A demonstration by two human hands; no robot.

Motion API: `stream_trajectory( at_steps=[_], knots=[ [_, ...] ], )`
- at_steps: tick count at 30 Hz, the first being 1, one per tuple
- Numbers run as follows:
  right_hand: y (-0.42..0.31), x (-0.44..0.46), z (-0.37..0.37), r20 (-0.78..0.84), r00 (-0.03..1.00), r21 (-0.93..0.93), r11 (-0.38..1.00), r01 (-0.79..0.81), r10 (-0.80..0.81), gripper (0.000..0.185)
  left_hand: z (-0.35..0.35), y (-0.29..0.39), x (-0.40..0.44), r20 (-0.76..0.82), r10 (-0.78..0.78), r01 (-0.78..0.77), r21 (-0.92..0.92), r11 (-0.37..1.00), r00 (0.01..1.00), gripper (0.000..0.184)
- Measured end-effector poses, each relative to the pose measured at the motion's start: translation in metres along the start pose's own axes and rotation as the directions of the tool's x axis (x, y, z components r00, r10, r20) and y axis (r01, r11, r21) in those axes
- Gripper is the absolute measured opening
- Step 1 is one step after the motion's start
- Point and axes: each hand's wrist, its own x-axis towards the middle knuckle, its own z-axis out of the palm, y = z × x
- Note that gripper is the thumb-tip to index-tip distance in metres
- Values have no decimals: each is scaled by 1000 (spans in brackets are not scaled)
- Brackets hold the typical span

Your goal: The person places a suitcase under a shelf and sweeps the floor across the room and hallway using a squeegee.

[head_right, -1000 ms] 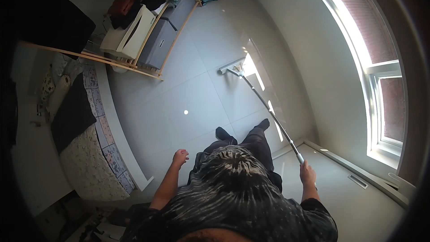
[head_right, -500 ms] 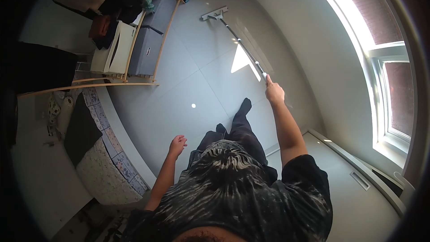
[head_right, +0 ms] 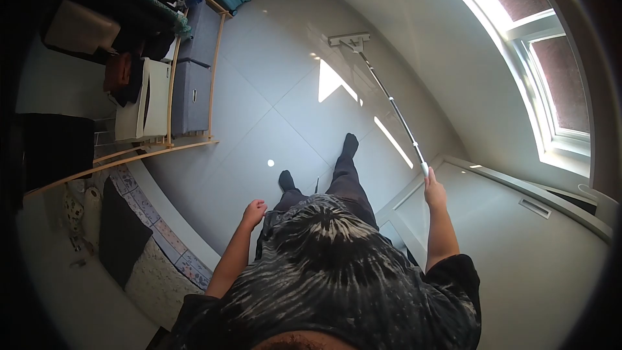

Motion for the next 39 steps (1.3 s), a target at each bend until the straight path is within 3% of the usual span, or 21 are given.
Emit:
stream_trajectory(
  at_steps=[5, 7, 9, 11, 13, 15, 17, 19, 21, 22, 23, 24, 25, 26, 27, 29, 32, 33, 36, 38, 39],
  knots=[
    [14, -126, 86, -31, 992, 133, 984, -120, 125, 44, -55, -52, 34, 43, -25, 19, 121, 992, 999, 40],
    [-2, -187, 110, 14, 987, 209, 965, -160, 160, 47, -80, -59, 38, -17, -73, 73, -27, 997, 997, 39],
    [-18, -257, 134, 144, 957, 296, 911, -286, 253, 49, -97, -56, 37, -19, -66, 65, -59, 996, 998, 39],
    [-29, -336, 167, 133, 964, 340, 903, -264, 232, 50, -116, -65, 29, -17, -61, 60, -72, 996, 998, 39],
    [-16, -391, 237, 43, 975, 385, 897, -219, 220, 48, -126, -65, 31, -43, 91, -90, 13, 996, 995, 39],
    [-17, -394, 252, -51, 989, 412, 905, -107, 140, 48, -130, -67, 22, -59, 78, -81, -41, 996, 995, 40],
    [-89, -369, 182, 142, 929, 426, 826, -369, 342, 46, -138, -77, 8, -9, 98, -98, -112, 989, 995, 40],
    [-103, -332, 181, 162, 895, 513, 739, -437, 416, 38, -145, -106, 15, 31, 111, -112, 10, 994, 993, 40],
    [-95, -281, 193, 71, 888, 478, 766, -430, 454, 31, -155, -131, 18, 65, 79, -88, 155, 984, 995, 40],
    [-86, -257, 201, -22, 886, 480, 782, -397, 463, 31, -161, -133, 8, 73, 29, -37, 117, 992, 997, 40],
    [-85, -240, 187, 11, 886, 432, 797, -421, 463, 32, -168, -141, 7, 99, -16, 2, 142, 990, 995, 40],
    [-65, -221, 199, -100, 906, 370, 861, -349, 411, 32, -178, -143, 1, 134, 7, -46, 287, 957, 991, 40],
    [-74, -226, 167, 50, 883, 406, 798, -445, 467, 34, -190, -143, -2, 171, 26, -98, 429, 898, 985, 40],
    [-70, -234, 156, 88, 875, 469, 755, -458, 476, 34, -201, -144, 1, 181, 37, -118, 461, 880, 983, 40],
    [-39, -227, 186, 24, 904, 420, 816, -397, 427, 36, -210, -142, 4, 184, 42, -128, 480, 868, 982, 40],
    [-39, -252, 199, 118, 871, 530, 712, -462, 477, 35, -223, -138, 10, 198, 51, -149, 519, 841, 979, 40],
    [-78, -318, 243, 224, 806, 614, 563, -554, 548, 38, -235, -104, 24, 168, 173, -226, 389, 893, 971, 40],
    [-78, -336, 294, 191, 811, 598, 590, -543, 553, 40, -230, -92, 26, 174, 213, -266, 391, 881, 962, 39],
    [-135, -452, 342, 390, 752, 666, 401, -629, 532, 46, -198, -71, 13, 203, 329, -384, 380, 842, 922, 39],
    [-187, -479, 353, 406, 756, 646, 424, -634, 513, 47, -200, -36, 36, 237, 337, -399, 301, 866, 911, 39],
    [-194, -511, 416, 280, 797, 634, 520, -572, 535, 45, -191, -39, 38, 252, 341, -410, 309, 858, 905, 39]
  ],
)
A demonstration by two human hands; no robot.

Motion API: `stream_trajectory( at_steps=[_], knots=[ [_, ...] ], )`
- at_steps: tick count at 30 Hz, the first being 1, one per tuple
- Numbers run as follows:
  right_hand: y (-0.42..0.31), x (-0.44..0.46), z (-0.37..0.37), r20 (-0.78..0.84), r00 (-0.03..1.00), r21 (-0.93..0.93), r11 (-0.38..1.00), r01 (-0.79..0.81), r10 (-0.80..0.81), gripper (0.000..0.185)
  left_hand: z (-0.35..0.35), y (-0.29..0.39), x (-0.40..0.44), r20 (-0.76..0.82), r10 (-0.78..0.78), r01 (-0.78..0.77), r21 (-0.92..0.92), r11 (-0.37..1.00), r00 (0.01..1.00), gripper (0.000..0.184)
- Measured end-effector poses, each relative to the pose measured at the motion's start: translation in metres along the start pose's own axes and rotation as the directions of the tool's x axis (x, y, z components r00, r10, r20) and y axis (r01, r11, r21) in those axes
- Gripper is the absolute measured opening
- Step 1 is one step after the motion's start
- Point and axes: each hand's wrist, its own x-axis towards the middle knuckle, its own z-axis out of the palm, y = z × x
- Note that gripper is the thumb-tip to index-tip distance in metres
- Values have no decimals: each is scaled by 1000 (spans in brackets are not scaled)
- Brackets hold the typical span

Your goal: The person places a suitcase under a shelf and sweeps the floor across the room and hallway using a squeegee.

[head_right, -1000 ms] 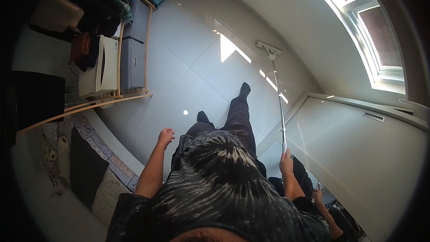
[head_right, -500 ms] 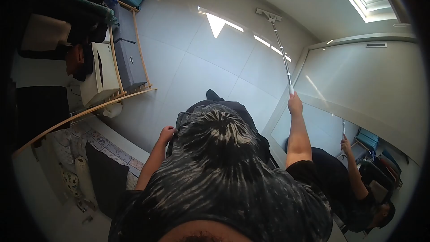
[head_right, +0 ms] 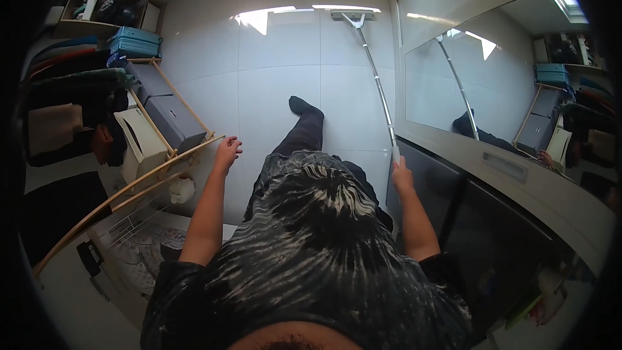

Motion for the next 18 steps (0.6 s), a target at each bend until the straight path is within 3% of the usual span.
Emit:
stream_trajectory(
  at_steps=[1, 4, 5, 6, 8, 16, 18],
  knots=[
    [51, -17, 38, -91, 991, -73, 994, 87, -93, 43, 10, -3, 3, 75, 10, -15, 59, 998, 997, 40],
    [94, -143, 86, 47, 998, -19, 999, -43, 44, 44, 41, -48, 22, 265, 3, -84, 295, 952, 964, 43],
    [123, -183, 120, -63, 990, 37, 991, 128, -125, 43, 51, -60, 24, 343, -44, -104, 402, 910, 938, 44],
    [138, -237, 129, 353, 918, 194, 945, -264, 184, 42, 59, -71, 26, 409, -104, -127, 499, 857, 907, 44],
    [137, -241, 130, 287, 941, 188, 953, -238, 178, 42, 68, -87, 34, 525, -54, -319, 593, 739, 849, 43],
    [161, -288, 153, 96, 980, -61, 983, -170, 176, 42, 39, -39, -17, 398, 93, -284, 455, 844, 913, 41],
    [124, -227, 134, 24, 985, -43, 985, -169, 170, 43, 24, -54, -8, 374, 90, -257, 424, 868, 923, 40]
  ],
)
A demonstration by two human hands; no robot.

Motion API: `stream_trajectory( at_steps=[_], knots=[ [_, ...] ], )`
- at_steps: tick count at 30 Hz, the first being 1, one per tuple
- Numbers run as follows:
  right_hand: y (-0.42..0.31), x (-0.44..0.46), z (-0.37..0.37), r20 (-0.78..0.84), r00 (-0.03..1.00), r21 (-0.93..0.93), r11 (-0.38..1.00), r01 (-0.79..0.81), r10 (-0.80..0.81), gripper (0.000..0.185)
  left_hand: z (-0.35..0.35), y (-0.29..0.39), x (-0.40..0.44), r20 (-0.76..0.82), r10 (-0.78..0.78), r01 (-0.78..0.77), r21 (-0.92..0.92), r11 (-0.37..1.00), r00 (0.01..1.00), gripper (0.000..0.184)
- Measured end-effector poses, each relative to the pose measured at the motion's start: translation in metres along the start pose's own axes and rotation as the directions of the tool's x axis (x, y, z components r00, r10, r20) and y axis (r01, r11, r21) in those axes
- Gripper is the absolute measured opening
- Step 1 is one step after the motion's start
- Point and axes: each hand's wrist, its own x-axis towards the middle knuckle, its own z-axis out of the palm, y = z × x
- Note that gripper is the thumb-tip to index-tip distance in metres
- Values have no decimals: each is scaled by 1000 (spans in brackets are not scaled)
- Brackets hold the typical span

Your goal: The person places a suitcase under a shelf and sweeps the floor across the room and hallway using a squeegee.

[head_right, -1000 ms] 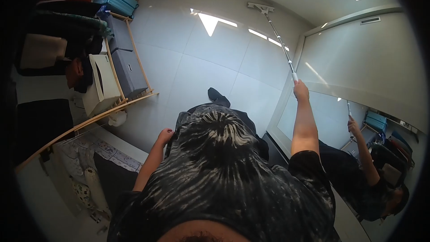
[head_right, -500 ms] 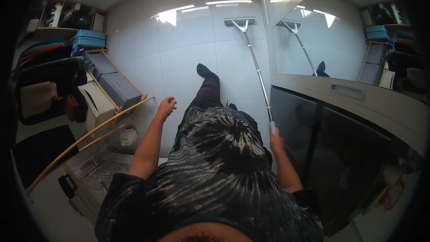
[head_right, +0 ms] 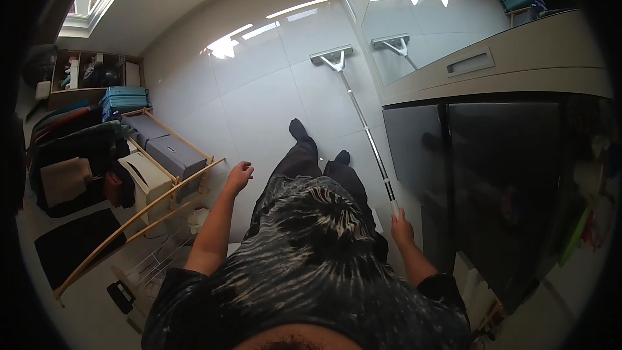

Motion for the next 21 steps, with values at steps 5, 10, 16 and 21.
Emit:
stream_trajectory(
  at_steps=[5, 10, 16, 21],
  knots=[
    [-163, 192, -76, -74, 985, 94, 982, 161, -155, 57, 4, -40, -14, -38, -179, 177, -46, 983, 983, 40],
    [-283, 271, -166, -29, 982, -32, 982, 186, -186, 58, 29, -41, -48, 32, -193, 190, 99, 977, 981, 41],
    [-188, 227, -82, 74, 982, 17, 985, 171, -172, 56, 47, -25, -49, 56, -161, 155, 93, 984, 985, 41],
    [6, 34, 15, 247, 967, 209, 978, 6, -58, 59, 56, -14, -28, 92, -107, 95, 122, 988, 990, 40]
  ],
)
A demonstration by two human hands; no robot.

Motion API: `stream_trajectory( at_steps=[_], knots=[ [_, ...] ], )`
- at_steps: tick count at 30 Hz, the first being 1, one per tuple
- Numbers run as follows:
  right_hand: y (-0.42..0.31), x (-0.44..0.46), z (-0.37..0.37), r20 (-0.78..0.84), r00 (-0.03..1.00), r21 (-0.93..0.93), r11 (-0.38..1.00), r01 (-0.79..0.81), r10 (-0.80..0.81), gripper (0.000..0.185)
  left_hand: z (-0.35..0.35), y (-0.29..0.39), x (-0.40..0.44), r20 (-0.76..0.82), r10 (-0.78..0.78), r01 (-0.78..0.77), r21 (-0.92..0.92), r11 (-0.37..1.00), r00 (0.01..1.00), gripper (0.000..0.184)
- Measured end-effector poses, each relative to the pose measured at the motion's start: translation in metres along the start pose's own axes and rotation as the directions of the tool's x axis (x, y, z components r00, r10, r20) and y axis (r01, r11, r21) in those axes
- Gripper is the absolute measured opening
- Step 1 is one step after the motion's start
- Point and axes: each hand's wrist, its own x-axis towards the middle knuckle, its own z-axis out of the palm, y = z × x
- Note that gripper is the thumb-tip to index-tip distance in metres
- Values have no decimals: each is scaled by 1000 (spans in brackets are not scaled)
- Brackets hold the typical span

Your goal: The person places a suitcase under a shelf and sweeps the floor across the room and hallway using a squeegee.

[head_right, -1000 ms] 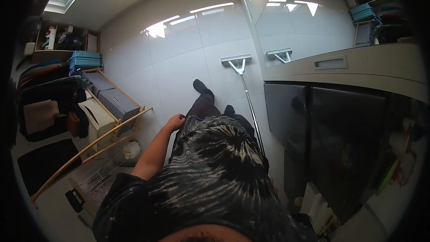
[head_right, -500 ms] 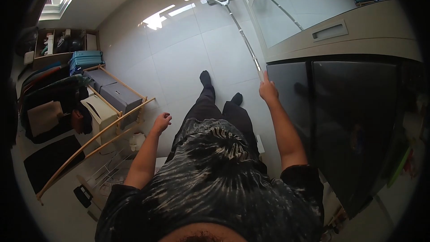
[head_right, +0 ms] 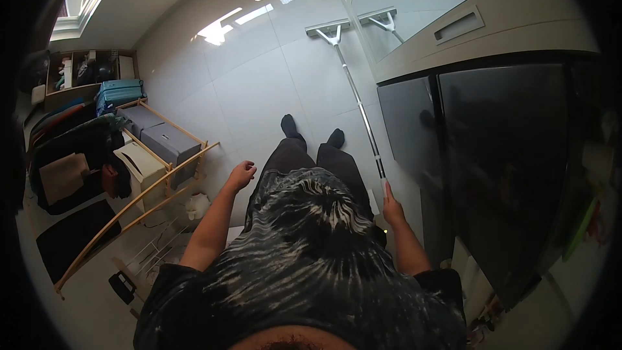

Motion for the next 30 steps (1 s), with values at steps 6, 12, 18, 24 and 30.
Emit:
stream_trajectory(
  at_steps=[6, 12, 18, 24, 30],
  knots=[
    [151, -193, 49, 95, 995, -251, 968, -16, 41, 62, -4, 40, 26, -17, 59, -60, -65, 996, 998, 39],
    [108, -124, -25, -27, 972, -289, 932, 217, -234, 67, -4, 67, 0, -51, 132, -131, 17, 991, 990, 40],
    [-75, 106, -61, -147, 890, -226, 891, 394, -431, 79, 18, 11, -20, -78, -29, 21, -97, 995, 996, 41],
    [-365, 235, -95, 24, 866, -144, 856, 497, -499, 80, 39, -46, -94, -220, -191, 137, -239, 961, 956, 40],
    [-461, 223, -61, 194, 831, -227, 800, 555, -522, 82, 81, -118, -150, -218, -385, 287, -374, 882, 897, 42]
  ],
)
